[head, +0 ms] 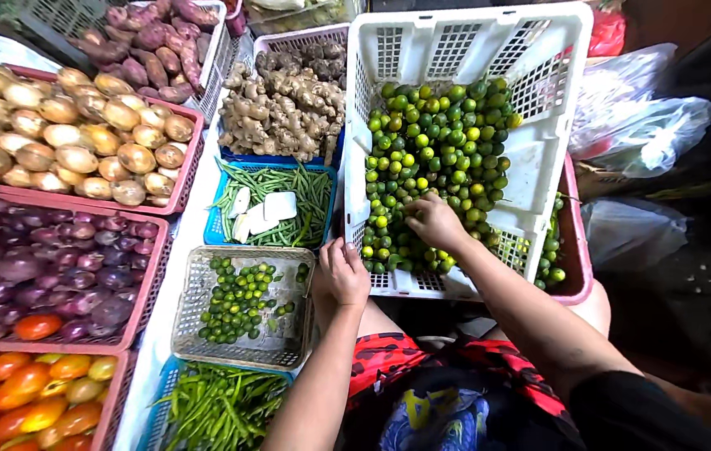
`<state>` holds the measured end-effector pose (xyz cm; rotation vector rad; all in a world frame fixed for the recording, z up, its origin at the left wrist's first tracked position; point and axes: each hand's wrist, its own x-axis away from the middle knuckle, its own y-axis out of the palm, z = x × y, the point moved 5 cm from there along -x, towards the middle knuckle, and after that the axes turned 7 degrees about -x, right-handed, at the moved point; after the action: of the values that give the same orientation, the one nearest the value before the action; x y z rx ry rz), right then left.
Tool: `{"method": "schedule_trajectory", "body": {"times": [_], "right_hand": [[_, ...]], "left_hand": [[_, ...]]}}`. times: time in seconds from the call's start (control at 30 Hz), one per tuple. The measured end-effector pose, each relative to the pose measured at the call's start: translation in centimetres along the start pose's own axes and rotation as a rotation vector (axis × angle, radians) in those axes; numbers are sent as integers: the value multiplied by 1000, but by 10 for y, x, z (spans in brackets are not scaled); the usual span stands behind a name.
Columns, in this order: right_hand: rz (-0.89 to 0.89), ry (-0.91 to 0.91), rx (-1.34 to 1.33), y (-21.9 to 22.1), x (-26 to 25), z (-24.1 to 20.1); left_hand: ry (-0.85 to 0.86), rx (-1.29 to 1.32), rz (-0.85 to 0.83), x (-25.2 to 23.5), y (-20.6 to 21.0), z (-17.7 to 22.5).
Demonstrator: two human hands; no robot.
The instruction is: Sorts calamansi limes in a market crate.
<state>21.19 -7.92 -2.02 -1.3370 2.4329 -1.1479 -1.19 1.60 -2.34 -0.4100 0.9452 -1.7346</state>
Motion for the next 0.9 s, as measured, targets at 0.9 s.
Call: {"method": "schedule_trajectory", "body": {"times": [0.9], "right_hand": [[-170,-443,-428,12,64,-172]], "left_hand": [[4,-128,-138,5,-3,1]]}}
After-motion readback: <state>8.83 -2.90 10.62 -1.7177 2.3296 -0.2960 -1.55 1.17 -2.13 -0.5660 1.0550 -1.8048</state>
